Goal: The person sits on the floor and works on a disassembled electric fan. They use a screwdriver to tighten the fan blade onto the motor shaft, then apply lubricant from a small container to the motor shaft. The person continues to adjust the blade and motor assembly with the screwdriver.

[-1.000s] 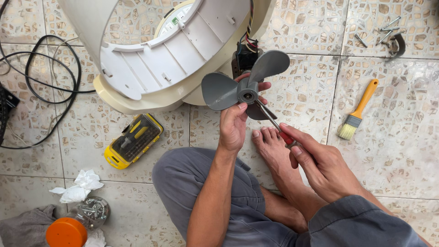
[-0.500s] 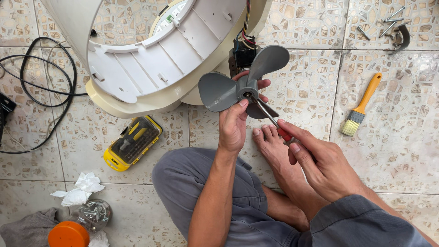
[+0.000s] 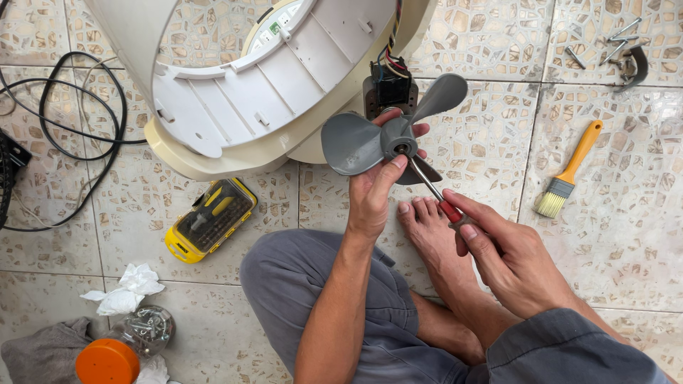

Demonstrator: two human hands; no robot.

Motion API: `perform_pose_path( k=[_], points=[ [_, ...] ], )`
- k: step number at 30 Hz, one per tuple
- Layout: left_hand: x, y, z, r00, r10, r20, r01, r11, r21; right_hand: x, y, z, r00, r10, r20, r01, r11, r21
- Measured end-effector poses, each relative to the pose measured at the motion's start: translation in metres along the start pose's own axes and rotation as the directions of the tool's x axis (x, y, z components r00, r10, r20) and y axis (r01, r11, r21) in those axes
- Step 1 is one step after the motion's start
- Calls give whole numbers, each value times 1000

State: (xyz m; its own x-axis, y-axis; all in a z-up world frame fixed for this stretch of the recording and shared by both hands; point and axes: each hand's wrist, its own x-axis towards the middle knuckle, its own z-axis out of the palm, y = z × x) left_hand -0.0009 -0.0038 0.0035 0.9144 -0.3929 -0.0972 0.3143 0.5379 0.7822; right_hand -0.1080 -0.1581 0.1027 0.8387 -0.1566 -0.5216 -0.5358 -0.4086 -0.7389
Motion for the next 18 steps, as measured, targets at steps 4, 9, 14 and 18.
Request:
perform_pose_path(
  k=[4,9,14,18],
  points=[
    [0,-1,0,1000,-5,6,5,1000,-8,0,0,-1,985,170,19,-170,985,15],
    [-1,-4,-2,1000,-11,8,11,1000,-12,-1,2,-2,974,225,31,-227,972,57],
    [0,-5,-1,1000,2,-5,-2,1000,8,-1,5,-1,974,227,31,-228,970,86],
    [0,-5,0,1000,-13,-28,13,1000,16,-1,8,0,995,98,-11,-98,993,-61]
  ],
)
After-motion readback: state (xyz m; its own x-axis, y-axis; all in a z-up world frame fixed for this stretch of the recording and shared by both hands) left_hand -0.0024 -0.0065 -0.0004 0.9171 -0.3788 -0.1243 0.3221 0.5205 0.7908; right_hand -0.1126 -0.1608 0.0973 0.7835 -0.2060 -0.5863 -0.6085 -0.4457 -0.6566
